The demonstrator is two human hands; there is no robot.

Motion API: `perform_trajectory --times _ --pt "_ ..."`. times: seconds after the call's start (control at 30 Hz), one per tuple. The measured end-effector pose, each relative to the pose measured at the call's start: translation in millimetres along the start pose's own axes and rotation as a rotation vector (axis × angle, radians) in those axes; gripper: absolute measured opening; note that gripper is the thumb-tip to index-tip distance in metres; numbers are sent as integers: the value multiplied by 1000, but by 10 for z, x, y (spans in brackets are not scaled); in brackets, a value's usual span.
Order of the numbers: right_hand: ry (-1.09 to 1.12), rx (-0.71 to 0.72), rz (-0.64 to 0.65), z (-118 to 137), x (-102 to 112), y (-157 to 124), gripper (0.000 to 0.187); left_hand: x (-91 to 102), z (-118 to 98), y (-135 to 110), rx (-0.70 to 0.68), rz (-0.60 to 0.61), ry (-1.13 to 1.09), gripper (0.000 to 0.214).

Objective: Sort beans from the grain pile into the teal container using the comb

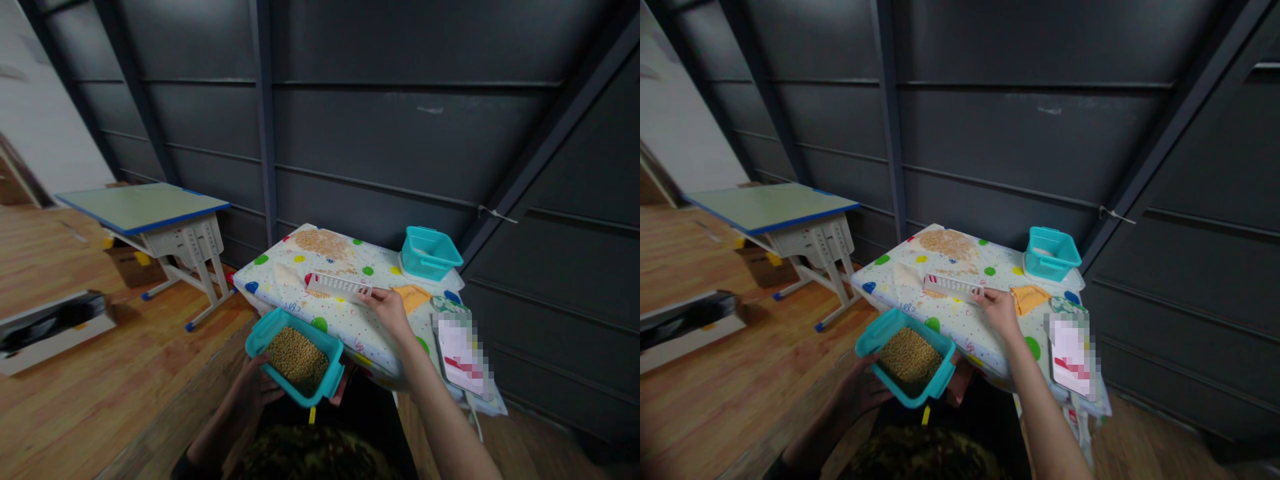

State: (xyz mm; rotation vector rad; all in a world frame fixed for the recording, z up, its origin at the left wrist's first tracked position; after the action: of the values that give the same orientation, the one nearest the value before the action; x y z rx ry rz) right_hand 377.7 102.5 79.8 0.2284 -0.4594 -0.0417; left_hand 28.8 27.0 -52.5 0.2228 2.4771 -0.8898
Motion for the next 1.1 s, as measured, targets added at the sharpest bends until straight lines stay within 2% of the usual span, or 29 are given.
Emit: perform_trajectory --times 0.2,0.37,0.5,0.7,0.87,1.1 --pt "-35 7 -3 143 -42 -104 51 28 36 40 -17 -17 1 63" --pt "-83 19 -58 341 -236 -346 44 37 56 62 -5 10 21 53" --pt "-106 28 -85 457 -356 -565 41 41 49 67 -11 38 28 58" --pt "-248 62 -186 531 -402 -840 41 24 45 3 -48 93 44 63" --pt "-391 167 -297 637 -552 -1106 43 -20 44 -85 -113 128 42 80" --pt "-582 360 -395 881 -627 -1419 33 -40 28 -68 -101 115 54 68"
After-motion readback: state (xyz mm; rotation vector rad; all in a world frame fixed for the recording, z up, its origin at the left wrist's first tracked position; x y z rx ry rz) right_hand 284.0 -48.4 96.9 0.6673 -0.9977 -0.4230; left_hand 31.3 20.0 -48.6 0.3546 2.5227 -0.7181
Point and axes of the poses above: each hand's wrist, its own y-axis towards the middle knuckle, its own x-axis out of the back of the hand, z = x × y, the point moved 4 cm from there along y, towards the middle knuckle, and after that the axes turned 14 degrees about z, right-handed, at the moved point
